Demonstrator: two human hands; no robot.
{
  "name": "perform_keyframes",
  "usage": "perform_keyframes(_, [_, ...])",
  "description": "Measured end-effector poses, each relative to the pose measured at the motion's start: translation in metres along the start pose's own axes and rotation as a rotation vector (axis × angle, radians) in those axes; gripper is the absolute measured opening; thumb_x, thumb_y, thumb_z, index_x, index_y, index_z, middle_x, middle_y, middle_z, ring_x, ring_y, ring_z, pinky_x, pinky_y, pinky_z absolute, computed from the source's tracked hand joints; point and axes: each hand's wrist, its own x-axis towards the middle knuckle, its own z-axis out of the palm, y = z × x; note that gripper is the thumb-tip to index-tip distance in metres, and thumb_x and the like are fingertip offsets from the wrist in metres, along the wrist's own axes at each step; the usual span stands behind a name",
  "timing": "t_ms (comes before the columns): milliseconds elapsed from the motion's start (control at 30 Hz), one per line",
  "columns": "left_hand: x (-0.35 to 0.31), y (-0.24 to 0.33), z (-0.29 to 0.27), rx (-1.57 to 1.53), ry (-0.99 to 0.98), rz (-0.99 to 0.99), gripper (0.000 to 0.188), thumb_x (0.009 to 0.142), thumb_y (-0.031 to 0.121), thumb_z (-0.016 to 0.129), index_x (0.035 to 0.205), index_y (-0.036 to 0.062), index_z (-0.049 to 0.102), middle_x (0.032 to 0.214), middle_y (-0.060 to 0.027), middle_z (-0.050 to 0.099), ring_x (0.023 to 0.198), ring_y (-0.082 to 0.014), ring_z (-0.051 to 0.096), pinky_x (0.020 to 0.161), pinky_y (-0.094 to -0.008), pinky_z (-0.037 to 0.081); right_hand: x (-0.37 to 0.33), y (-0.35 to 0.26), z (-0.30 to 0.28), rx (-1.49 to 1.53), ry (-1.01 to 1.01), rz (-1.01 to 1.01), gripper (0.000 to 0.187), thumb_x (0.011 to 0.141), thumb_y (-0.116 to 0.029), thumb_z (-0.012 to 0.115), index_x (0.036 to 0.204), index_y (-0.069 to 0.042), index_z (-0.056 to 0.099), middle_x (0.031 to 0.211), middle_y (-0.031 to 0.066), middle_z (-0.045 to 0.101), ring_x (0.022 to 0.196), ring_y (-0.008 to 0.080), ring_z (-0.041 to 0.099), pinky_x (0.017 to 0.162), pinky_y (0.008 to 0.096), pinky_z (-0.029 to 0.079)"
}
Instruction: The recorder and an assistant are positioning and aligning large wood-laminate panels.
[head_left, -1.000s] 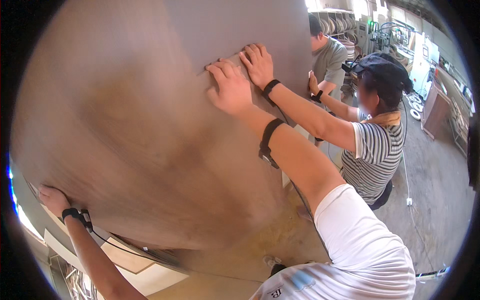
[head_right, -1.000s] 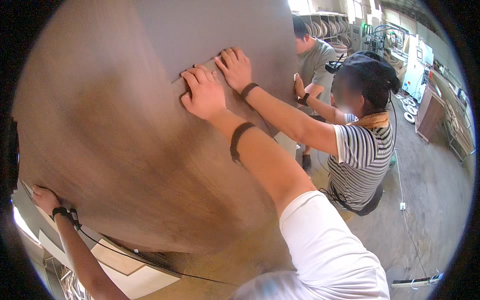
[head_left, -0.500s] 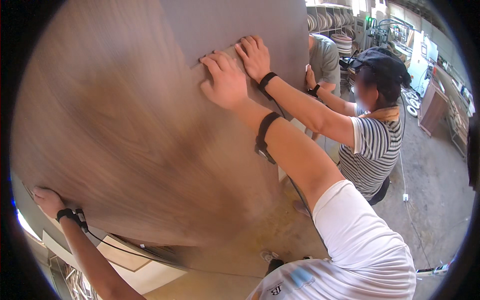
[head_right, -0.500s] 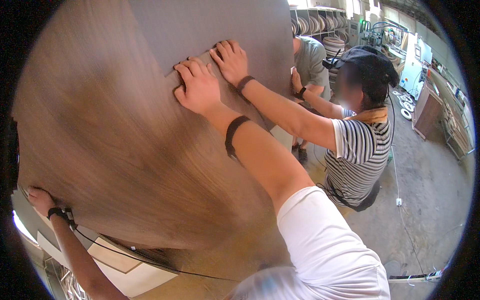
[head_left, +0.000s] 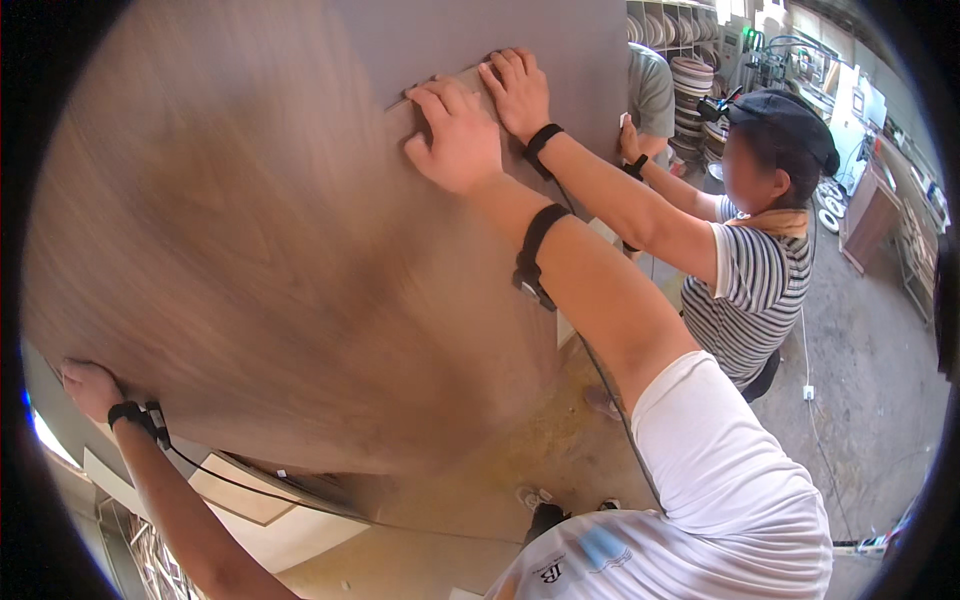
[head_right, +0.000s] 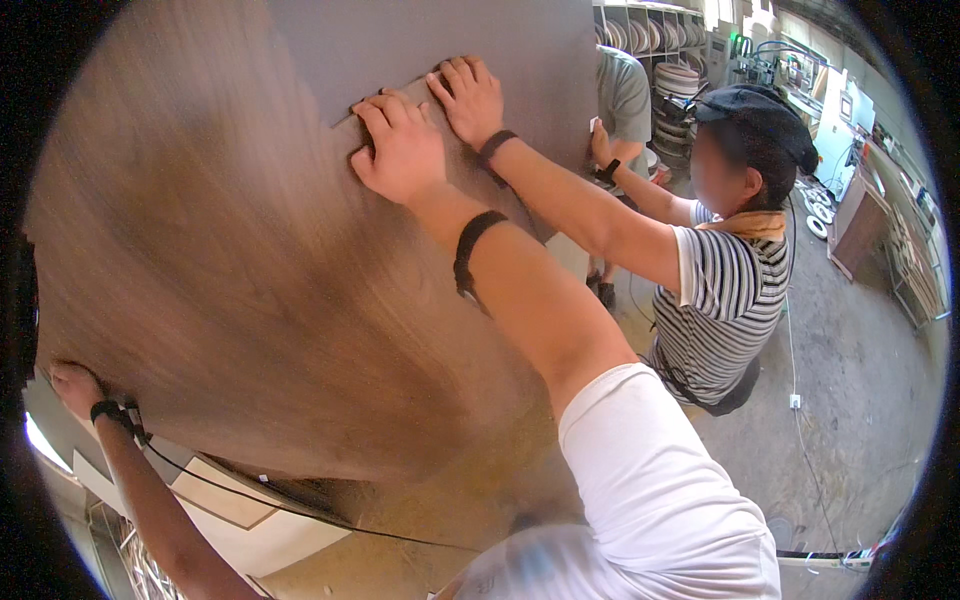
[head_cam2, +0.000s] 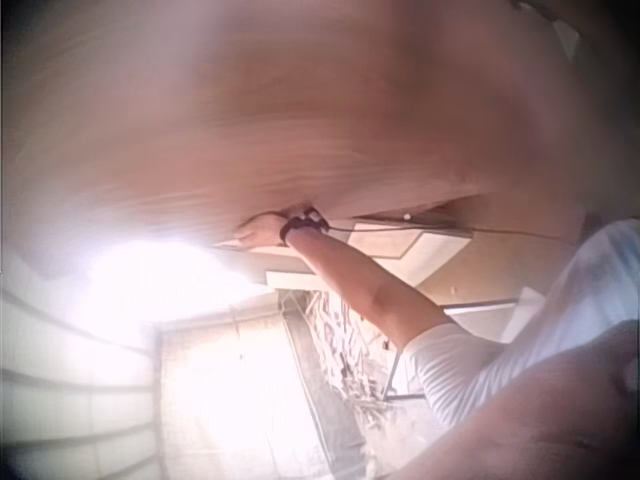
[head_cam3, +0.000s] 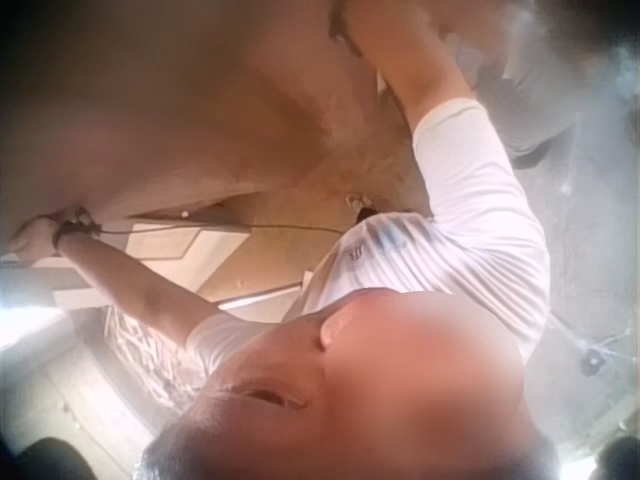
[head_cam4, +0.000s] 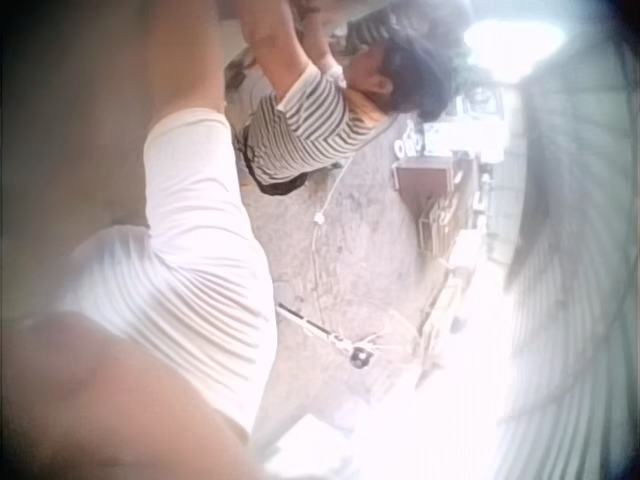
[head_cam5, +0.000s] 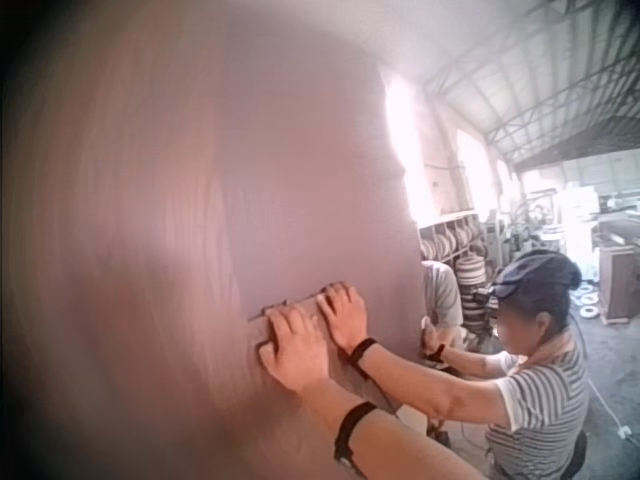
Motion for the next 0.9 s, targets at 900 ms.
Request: perform_keyframes(900, [0.001,0.002,0.0,-0.084,-0.031,0.022,0.078,0.112,0.059,0.034,0.147,-0.0039,0.064,0.151,-0.03,0.064,0.138,-0.0525,0.058,0.119,-0.0553,0.045,0.007,-0.006,-0.003,-0.018,0.003,-0.04,0.049,0.083,-0.022,0.069,0.131,-0.011,0.071,0.135,0.0109,0.069,0.139,0.0348,0.059,0.115,0.0623,0.049])
